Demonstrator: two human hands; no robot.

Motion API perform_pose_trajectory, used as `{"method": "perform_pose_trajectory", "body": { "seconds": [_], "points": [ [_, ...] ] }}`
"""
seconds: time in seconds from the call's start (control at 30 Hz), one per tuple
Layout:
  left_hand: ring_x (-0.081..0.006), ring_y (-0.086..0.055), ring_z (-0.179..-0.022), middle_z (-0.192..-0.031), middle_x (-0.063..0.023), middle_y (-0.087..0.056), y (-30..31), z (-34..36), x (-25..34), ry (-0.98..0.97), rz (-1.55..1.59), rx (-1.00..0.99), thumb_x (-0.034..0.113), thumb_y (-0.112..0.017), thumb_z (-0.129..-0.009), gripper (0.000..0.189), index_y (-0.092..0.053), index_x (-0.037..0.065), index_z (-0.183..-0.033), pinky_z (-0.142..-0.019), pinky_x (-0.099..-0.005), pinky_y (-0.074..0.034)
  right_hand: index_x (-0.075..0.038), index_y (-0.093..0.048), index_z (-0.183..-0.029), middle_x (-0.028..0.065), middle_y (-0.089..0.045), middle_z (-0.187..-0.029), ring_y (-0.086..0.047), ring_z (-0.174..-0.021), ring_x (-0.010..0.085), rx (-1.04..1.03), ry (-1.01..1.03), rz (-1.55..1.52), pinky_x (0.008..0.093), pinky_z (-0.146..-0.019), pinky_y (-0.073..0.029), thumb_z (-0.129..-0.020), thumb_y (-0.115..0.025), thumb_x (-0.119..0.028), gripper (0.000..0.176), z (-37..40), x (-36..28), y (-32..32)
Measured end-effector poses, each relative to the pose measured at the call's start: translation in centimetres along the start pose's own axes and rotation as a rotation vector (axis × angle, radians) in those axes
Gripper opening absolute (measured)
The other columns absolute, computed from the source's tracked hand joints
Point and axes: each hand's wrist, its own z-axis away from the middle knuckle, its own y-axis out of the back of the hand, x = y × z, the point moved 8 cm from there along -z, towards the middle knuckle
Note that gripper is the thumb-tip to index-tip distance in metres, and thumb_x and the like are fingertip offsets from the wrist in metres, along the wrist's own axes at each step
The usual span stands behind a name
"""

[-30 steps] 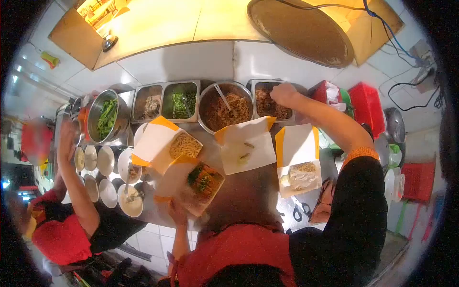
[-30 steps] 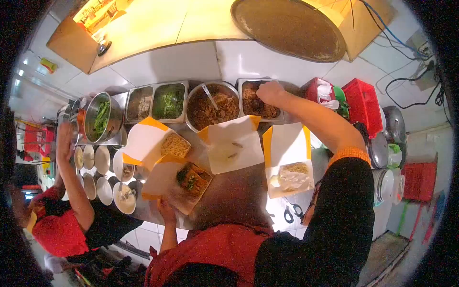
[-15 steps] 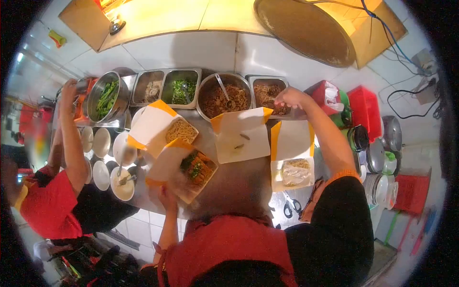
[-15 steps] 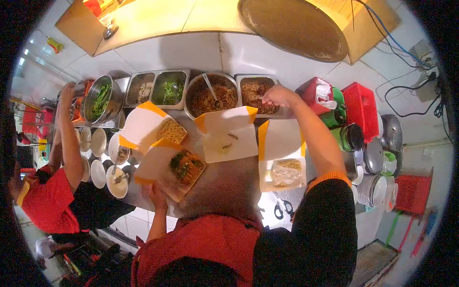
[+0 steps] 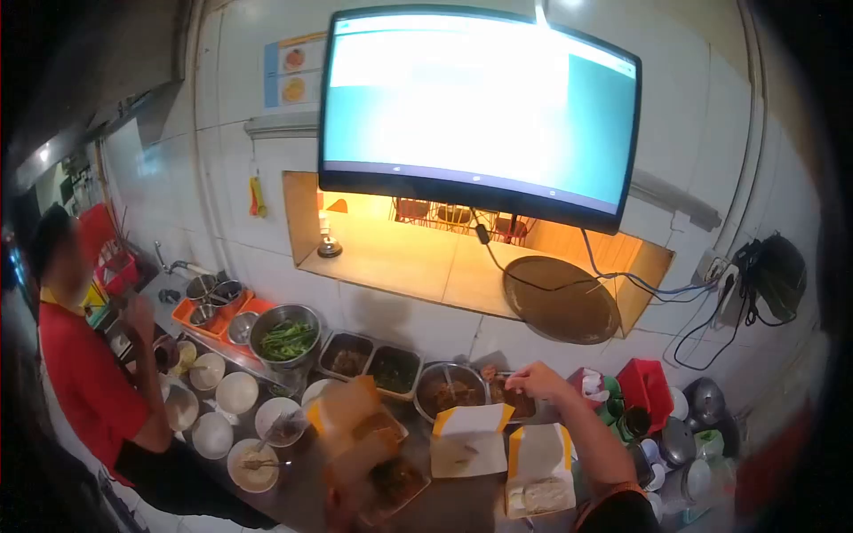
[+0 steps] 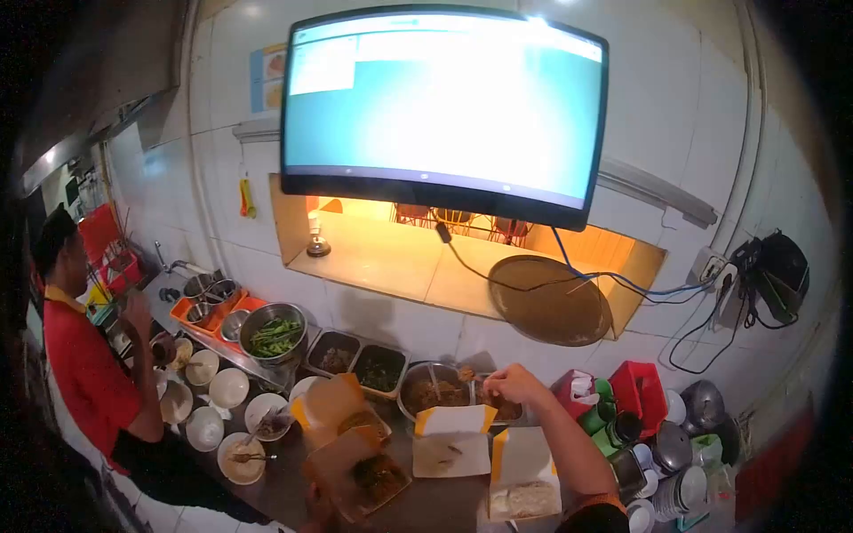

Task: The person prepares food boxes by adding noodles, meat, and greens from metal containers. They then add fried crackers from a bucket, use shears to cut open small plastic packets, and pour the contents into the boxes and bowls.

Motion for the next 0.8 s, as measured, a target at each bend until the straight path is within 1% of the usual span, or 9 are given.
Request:
{"method": "perform_pose_trajectory", "body": {
  "seconds": [0.13,0.2,0.23,0.33,0.4,0.57,0.6,0.73,0.8],
  "points": [
    [-0.0136,-0.055,-0.086,-0.092,-0.0032,-0.058,0.2,0.8,-4.2,0.03,0.327,-0.037,0.02,-0.05,-0.1,0.02,-0.056,0.003,-0.108,-0.074,-0.0316,-0.047,-0.008,-0.075,-0.094,0.0021,-0.066,-0.078,-0.054,-0.063,0.0102,-0.135,0.033,-0.068,0.0247,-0.051,-0.04,-0.086,-0.067,-0.023,0.018,2.6,-0.4,-9.6],
    [-0.0144,-0.055,-0.091,-0.098,-0.0048,-0.058,0.2,1.7,0.2,-0.183,0.003,0.009,0.017,-0.052,-0.099,0.019,-0.054,0.003,-0.111,-0.077,-0.0333,-0.047,-0.009,-0.074,-0.097,0.0026,-0.066,-0.08,-0.057,-0.066,0.0114,-0.272,-0.08,-0.118,0.0256,-0.056,-0.044,-0.088,-0.067,-0.025,0.02,4.6,0.6,-15.5],
    [-0.0144,-0.055,-0.091,-0.098,-0.0048,-0.058,1.1,2.5,-0.7,-0.148,-0.007,0.018,0.017,-0.052,-0.099,0.019,-0.054,0.003,-0.111,-0.077,-0.0333,-0.047,-0.009,-0.074,-0.099,0.0028,-0.067,-0.082,-0.058,-0.067,0.0121,-0.362,-0.239,-0.174,0.0267,-0.06,-0.046,-0.089,-0.066,-0.025,0.021,6.7,0.8,-18.6],
    [-0.0245,-0.055,-0.115,-0.123,-0.0152,-0.058,1.7,1.5,-5.2,0.175,-0.137,0.067,0.028,-0.063,-0.093,0.05,-0.049,-0.004,-0.128,-0.099,-0.0375,-0.044,-0.006,-0.072,-0.101,0.0056,-0.069,-0.088,-0.062,-0.077,0.0149,-0.296,-0.141,-0.084,0.032,-0.073,-0.05,-0.09,-0.065,-0.029,0.026,8.2,3.9,-25.7],
    [-0.0244,-0.05,-0.122,-0.13,-0.0168,-0.055,0.6,2.1,-0.9,-0.201,-0.141,0.021,0.025,-0.061,-0.094,0.049,-0.047,-0.004,-0.131,-0.104,-0.0377,-0.04,-0.005,-0.071,-0.102,0.0068,-0.069,-0.09,-0.063,-0.08,0.0159,-0.263,-0.079,-0.04,0.0333,-0.076,-0.05,-0.091,-0.064,-0.029,0.027,7.1,4.1,-27.7],
    [-0.0211,-0.046,-0.125,-0.136,-0.013,-0.05,-1.2,3.3,5.8,0.147,-0.189,0.013,0.019,-0.055,-0.098,0.047,-0.041,-0.003,-0.138,-0.107,-0.0345,-0.036,-0.007,-0.059,-0.077,-0.0016,-0.052,-0.067,-0.048,-0.063,0.0101,-0.161,-0.152,-0.286,0.0302,-0.058,-0.043,-0.089,-0.053,-0.013,0.015,10.6,4.3,-31.2],
    [-0.0218,-0.042,-0.13,-0.141,-0.0141,-0.045,0.2,4.0,1.9,0.242,-0.104,-0.007,0.018,-0.055,-0.098,0.051,-0.037,-0.003,-0.141,-0.11,-0.0349,-0.032,-0.008,-0.058,-0.074,-0.0034,-0.049,-0.063,-0.043,-0.057,0.0062,-0.173,-0.197,-0.465,0.0253,-0.05,-0.036,-0.089,-0.054,-0.013,0.016,11.3,4.4,-31.6],
    [-0.0182,-0.051,-0.116,-0.126,-0.0106,-0.053,-1.3,3.8,4.5,0.098,-0.05,-0.02,0.009,-0.059,-0.095,0.04,-0.044,-0.003,-0.13,-0.099,-0.0304,-0.04,-0.001,-0.068,-0.093,-0.0015,-0.055,-0.068,-0.047,-0.056,0.0053,-0.072,-0.314,-0.514,0.0226,-0.048,-0.038,-0.094,-0.055,-0.015,0.019,11.4,7.0,-31.5],
    [-0.0173,-0.05,-0.115,-0.123,-0.0091,-0.053,-1.1,4.3,3.8,0.251,-0.062,0.021,0.01,-0.058,-0.096,0.037,-0.044,-0.003,-0.128,-0.099,-0.0295,-0.039,-0.002,-0.069,-0.101,-0.0012,-0.056,-0.07,-0.048,-0.056,0.0053,-0.136,-0.368,-0.581,0.0224,-0.048,-0.039,-0.094,-0.056,-0.014,0.02,11.6,8.9,-32.4]
  ]
}}
